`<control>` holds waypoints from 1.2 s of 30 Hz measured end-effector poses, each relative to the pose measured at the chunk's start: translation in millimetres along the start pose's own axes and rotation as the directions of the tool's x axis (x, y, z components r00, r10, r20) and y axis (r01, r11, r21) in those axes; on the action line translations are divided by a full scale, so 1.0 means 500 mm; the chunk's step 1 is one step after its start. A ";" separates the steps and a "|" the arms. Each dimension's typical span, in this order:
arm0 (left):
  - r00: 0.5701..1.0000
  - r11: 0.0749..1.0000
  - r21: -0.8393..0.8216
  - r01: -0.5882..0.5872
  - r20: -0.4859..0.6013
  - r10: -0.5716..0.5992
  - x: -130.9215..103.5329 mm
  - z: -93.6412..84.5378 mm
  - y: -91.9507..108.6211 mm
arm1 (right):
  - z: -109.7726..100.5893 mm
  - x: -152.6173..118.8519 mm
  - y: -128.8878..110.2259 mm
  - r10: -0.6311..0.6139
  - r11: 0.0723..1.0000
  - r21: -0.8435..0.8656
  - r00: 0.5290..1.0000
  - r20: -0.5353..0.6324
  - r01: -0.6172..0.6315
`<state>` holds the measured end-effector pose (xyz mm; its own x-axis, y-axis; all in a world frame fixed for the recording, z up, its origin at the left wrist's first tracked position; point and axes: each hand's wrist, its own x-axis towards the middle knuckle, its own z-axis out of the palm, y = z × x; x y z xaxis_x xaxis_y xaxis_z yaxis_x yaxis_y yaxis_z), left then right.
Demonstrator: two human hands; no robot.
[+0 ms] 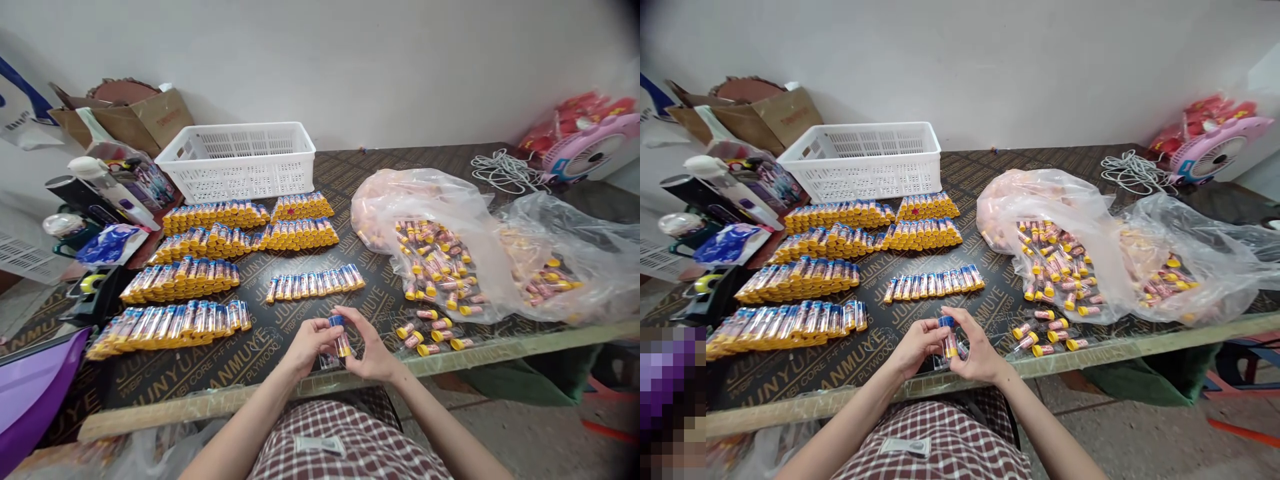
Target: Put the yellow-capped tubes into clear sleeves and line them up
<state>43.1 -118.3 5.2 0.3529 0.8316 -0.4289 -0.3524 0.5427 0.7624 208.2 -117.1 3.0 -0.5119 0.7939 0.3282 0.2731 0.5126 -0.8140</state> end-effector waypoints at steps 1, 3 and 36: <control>1.000 1.000 -0.004 -0.002 -0.003 0.002 0.000 0.001 0.000 | 0.001 -0.001 0.001 0.008 1.000 0.010 1.000 -0.013 -0.008; 1.000 1.000 -0.010 -0.006 -0.007 0.006 -0.002 0.001 0.001 | 0.005 -0.003 0.003 0.022 0.999 0.028 0.999 -0.027 -0.022; 0.903 0.218 0.974 0.070 -0.155 0.400 0.034 -0.076 -0.047 | -0.094 0.203 0.149 0.107 0.801 -0.598 0.983 0.148 0.003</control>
<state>24.5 -112.3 -38.4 0.0437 0.9866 -0.1573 0.7919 0.0617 0.6075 214.9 17.1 -1.8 -0.5946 0.7870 0.1647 0.7046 0.6087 -0.3648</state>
